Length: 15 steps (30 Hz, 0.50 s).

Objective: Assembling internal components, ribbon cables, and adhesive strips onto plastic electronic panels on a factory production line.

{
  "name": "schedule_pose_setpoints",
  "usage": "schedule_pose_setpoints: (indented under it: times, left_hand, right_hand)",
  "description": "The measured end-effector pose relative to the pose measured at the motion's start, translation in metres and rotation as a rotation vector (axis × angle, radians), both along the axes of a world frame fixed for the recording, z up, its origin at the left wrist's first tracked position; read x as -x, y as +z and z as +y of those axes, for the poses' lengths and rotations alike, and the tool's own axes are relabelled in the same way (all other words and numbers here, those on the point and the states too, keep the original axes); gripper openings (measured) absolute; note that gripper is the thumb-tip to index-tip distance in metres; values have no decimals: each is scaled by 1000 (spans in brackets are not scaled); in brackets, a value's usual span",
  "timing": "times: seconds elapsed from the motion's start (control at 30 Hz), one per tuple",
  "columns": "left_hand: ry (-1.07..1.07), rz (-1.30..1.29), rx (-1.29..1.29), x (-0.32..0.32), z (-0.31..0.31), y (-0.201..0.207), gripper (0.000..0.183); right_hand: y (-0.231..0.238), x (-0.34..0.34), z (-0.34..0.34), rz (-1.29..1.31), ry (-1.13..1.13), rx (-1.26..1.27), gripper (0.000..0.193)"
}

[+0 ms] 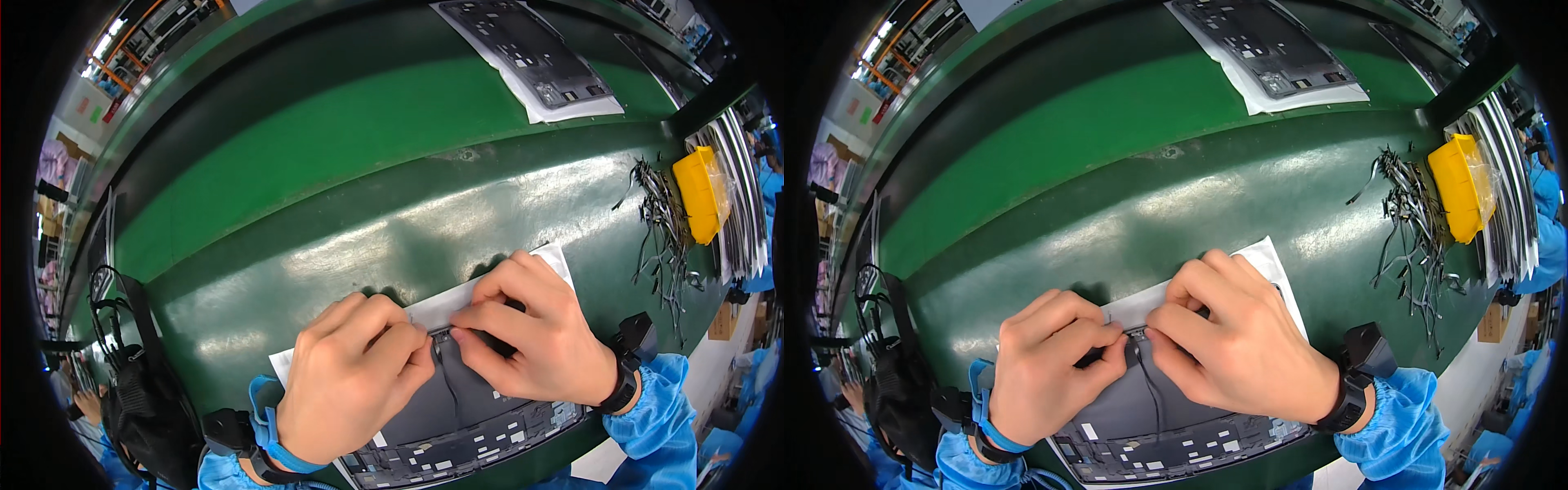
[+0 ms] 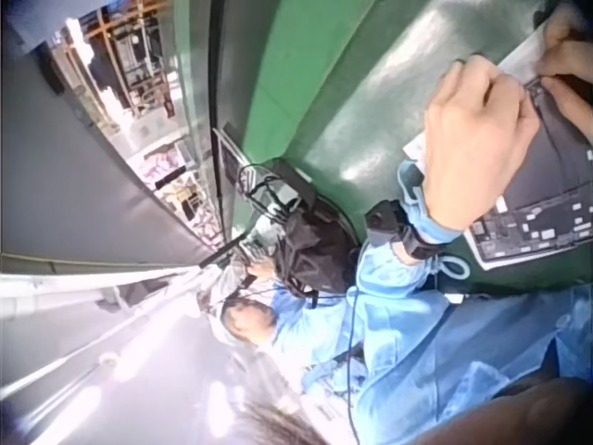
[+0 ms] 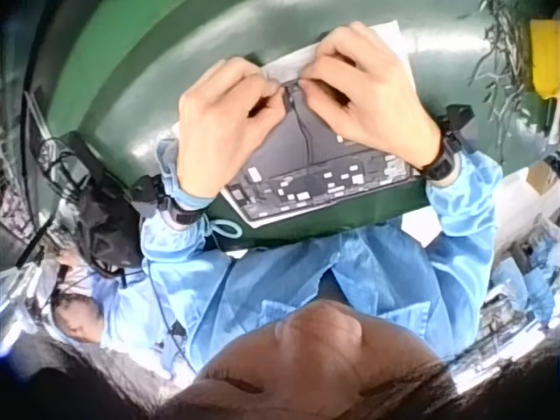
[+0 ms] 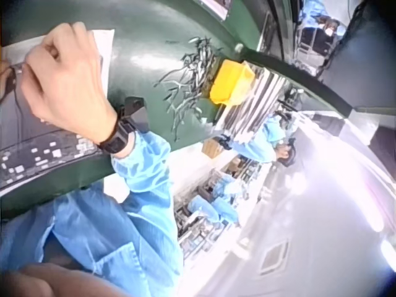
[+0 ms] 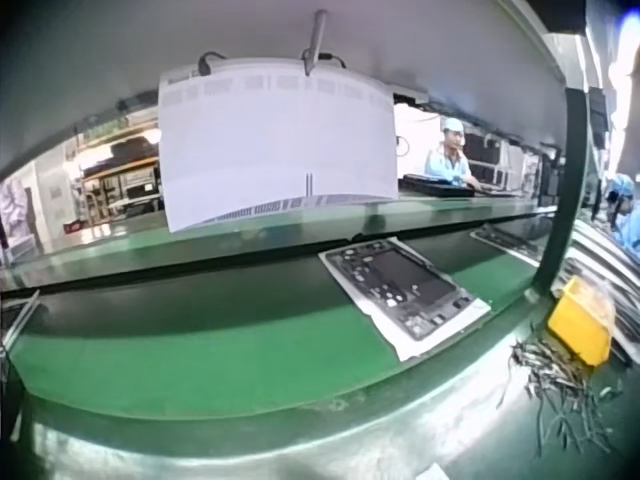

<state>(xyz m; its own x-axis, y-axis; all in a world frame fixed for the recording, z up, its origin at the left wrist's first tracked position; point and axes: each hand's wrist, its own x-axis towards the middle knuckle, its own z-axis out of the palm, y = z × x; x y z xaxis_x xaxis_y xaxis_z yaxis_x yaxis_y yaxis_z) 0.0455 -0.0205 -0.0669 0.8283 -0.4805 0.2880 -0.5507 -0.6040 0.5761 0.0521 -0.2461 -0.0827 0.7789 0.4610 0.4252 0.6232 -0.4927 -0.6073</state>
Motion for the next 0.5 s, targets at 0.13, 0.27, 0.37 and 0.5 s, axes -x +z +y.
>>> schedule_pose_setpoints:
  times: [0.13,0.27,0.37,0.5]
  left_hand:
    - [6,-112,-63,6,-8,0,21]
    - [-32,-153,-102,7,-9,-1,22]
    - [-40,-169,-108,9,-9,-3,23]
    - [-37,-188,-52,9,-9,-6,21]
  right_hand:
    - [0,-1,3,-35,-25,28,18]
    - [-4,1,3,-90,-48,57,19]
    - [-4,2,4,-174,-33,73,20]
    - [-4,2,2,-239,-5,101,18]
